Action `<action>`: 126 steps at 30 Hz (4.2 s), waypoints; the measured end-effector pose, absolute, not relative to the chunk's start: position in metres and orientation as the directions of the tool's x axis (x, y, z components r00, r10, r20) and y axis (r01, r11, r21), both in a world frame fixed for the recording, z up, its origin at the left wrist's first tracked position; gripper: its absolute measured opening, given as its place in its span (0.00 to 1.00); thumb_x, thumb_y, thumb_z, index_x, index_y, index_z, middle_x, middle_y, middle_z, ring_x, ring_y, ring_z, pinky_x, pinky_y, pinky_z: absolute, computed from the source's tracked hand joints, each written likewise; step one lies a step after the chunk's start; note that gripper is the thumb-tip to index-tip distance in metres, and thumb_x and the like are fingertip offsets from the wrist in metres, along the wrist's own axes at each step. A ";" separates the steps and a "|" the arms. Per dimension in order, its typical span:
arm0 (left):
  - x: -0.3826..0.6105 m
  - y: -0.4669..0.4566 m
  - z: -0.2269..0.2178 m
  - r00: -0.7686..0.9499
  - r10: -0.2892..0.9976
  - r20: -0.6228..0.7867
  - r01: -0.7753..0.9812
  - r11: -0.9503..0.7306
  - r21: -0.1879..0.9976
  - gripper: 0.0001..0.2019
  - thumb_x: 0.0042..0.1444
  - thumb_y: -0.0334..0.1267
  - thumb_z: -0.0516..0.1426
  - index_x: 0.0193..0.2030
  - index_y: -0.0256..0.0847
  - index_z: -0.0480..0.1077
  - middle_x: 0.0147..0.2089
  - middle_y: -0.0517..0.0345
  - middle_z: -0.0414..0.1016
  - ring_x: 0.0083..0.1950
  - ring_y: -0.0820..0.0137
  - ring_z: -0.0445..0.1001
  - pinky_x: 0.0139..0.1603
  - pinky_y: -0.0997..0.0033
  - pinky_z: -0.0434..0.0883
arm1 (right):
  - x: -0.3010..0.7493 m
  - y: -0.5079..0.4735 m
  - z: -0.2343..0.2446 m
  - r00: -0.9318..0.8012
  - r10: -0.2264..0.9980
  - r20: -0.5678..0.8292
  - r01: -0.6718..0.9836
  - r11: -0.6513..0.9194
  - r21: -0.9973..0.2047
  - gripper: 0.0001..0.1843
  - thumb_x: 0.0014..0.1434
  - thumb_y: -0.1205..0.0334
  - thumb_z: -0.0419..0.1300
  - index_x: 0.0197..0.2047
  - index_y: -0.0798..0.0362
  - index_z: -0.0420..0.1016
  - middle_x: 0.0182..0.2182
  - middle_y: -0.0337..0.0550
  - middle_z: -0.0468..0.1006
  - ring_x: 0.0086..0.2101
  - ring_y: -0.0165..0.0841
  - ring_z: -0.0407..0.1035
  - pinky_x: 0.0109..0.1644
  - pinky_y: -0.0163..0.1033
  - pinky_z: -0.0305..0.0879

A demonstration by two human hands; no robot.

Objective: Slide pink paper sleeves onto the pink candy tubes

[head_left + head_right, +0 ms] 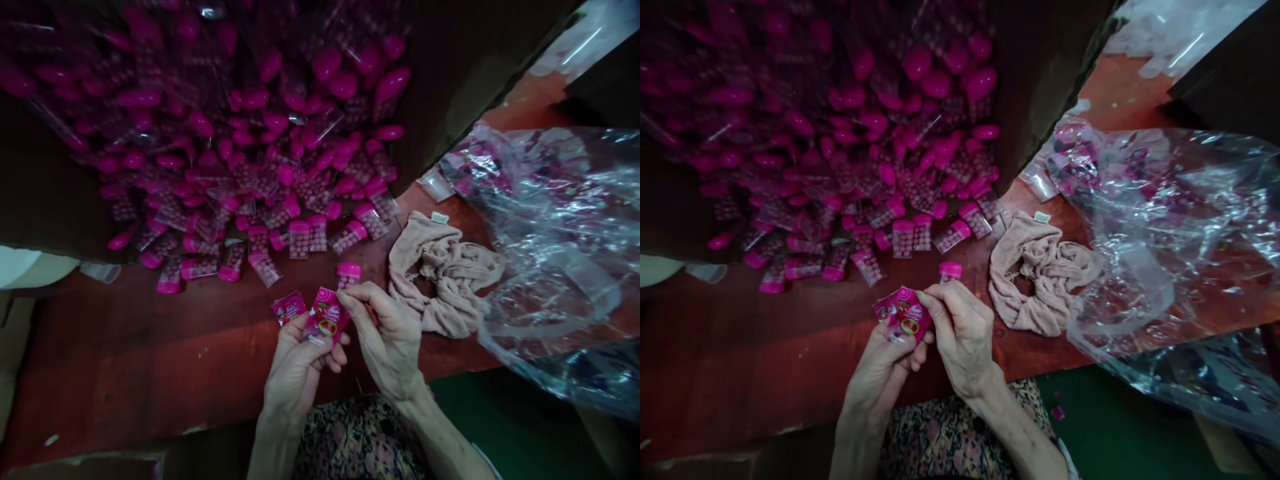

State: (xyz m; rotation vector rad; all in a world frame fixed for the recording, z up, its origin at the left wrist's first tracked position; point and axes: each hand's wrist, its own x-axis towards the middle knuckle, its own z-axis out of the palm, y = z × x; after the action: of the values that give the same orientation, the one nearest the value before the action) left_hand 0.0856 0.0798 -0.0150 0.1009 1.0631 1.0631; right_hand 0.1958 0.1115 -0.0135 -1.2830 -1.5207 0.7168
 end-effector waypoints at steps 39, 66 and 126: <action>0.065 0.082 -0.028 -0.240 0.757 -0.608 -0.668 0.326 0.669 0.14 0.34 0.28 0.66 0.32 0.41 0.75 0.23 0.57 0.78 0.16 0.76 0.69 0.13 0.83 0.62 | 0.204 0.149 -0.046 0.048 0.989 0.143 0.860 0.031 -0.509 0.20 0.57 0.57 0.55 0.50 0.59 0.66 0.39 0.54 0.68 0.32 0.41 0.66 0.30 0.42 0.62; 0.077 0.078 -0.027 -0.117 0.782 -0.612 -0.672 0.391 0.629 0.11 0.32 0.38 0.69 0.27 0.42 0.77 0.16 0.59 0.74 0.10 0.77 0.64 0.08 0.85 0.57 | 0.182 0.131 0.005 0.431 0.895 -0.113 -0.113 -0.071 -0.991 0.08 0.51 0.60 0.64 0.33 0.50 0.69 0.23 0.33 0.69 0.17 0.24 0.64 0.17 0.30 0.65; 0.080 0.084 -0.012 -0.082 0.786 -0.613 -0.601 0.452 0.659 0.09 0.44 0.37 0.64 0.34 0.41 0.79 0.30 0.52 0.80 0.31 0.70 0.76 0.36 0.71 0.71 | 0.202 0.112 -0.021 -0.114 0.933 0.341 0.259 0.359 -0.897 0.18 0.48 0.60 0.68 0.43 0.52 0.76 0.36 0.45 0.77 0.36 0.35 0.72 0.40 0.40 0.72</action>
State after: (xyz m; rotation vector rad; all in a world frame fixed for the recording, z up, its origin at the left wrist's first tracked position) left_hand 0.0797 0.0839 -0.0125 0.1981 1.1802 1.1624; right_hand 0.2017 0.1118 -0.0213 -1.0926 -1.6086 0.8339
